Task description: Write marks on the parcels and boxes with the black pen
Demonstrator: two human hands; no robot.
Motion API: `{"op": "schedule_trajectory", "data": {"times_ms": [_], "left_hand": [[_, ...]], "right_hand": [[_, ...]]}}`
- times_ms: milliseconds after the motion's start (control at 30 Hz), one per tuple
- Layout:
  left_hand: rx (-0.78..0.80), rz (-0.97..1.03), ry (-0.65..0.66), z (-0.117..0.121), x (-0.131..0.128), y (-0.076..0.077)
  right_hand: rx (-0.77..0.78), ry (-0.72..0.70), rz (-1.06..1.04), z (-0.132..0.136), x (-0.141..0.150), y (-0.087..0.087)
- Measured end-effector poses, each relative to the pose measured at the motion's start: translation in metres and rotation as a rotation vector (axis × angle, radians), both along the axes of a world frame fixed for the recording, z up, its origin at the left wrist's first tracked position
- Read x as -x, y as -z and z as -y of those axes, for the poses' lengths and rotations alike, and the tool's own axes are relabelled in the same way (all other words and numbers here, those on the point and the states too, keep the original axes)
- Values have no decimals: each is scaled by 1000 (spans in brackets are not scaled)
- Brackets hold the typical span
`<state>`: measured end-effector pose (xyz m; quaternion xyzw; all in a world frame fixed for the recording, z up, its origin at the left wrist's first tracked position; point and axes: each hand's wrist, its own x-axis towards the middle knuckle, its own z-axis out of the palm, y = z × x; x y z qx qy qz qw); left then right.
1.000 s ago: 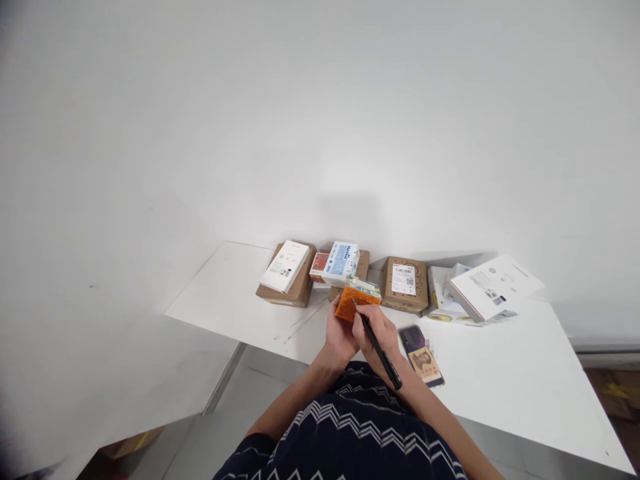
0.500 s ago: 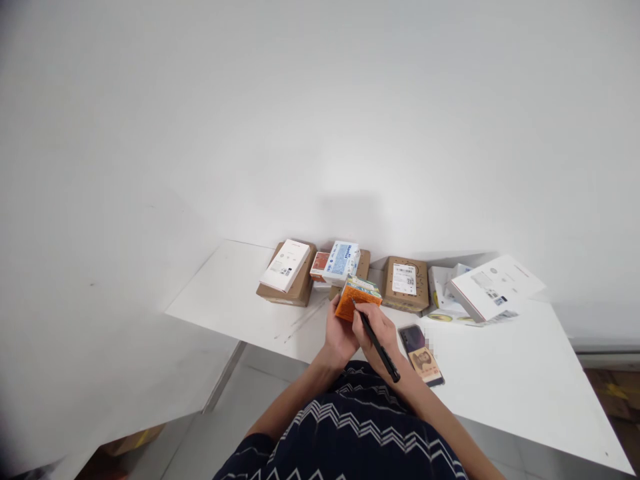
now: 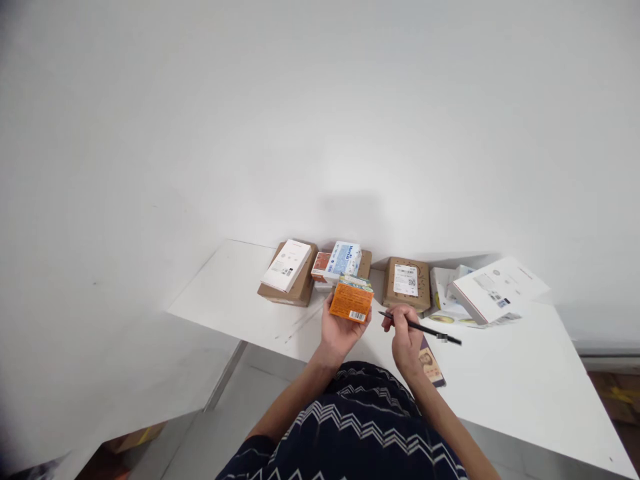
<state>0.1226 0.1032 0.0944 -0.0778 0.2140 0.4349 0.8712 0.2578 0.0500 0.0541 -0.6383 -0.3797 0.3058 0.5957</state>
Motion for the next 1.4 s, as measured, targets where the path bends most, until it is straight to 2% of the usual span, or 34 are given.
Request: {"op": "schedule_trajectory", "data": {"times_ms": [33, 100, 167, 333, 467, 633, 767, 867, 1000, 1133, 1200, 1267, 1333, 1400], "left_hand": [[13, -1, -9, -1, 1, 1], [29, -4, -21, -2, 1, 2], [42, -7, -22, -2, 1, 2], [50, -18, -26, -1, 0, 1], [57, -9, -38, -2, 1, 1], [72, -17, -46, -4, 0, 2], [75, -19, -49, -6, -1, 4], [84, -28, -52, -6, -2, 5], [72, -23, -61, -7, -2, 6], [63, -12, -70, -6, -1, 5], [55, -4, -70, -6, 0, 4], [52, -3, -75, -6, 2, 4], [55, -3, -85, -7, 3, 4], [53, 0, -97, -7, 3, 4]], "right_hand": [[154, -11, 75, -2, -6, 12], [460, -129, 229, -6, -16, 38], [636, -253, 294, -8, -23, 66], [917, -399, 473, -1, -30, 124], [1007, -438, 601, 8, -39, 146], [1010, -371, 720, 24, -56, 145], [1030, -189, 864, 44, -67, 137], [1074, -92, 941, 59, -72, 139], [1061, -124, 1007, 69, -72, 148], [1037, -156, 1006, 68, -71, 150], [1005, -155, 938, 67, -73, 147], [942, -152, 764, 65, -76, 141], [840, -156, 442, 62, -78, 129], [707, -154, 44, 58, -77, 111]]}}
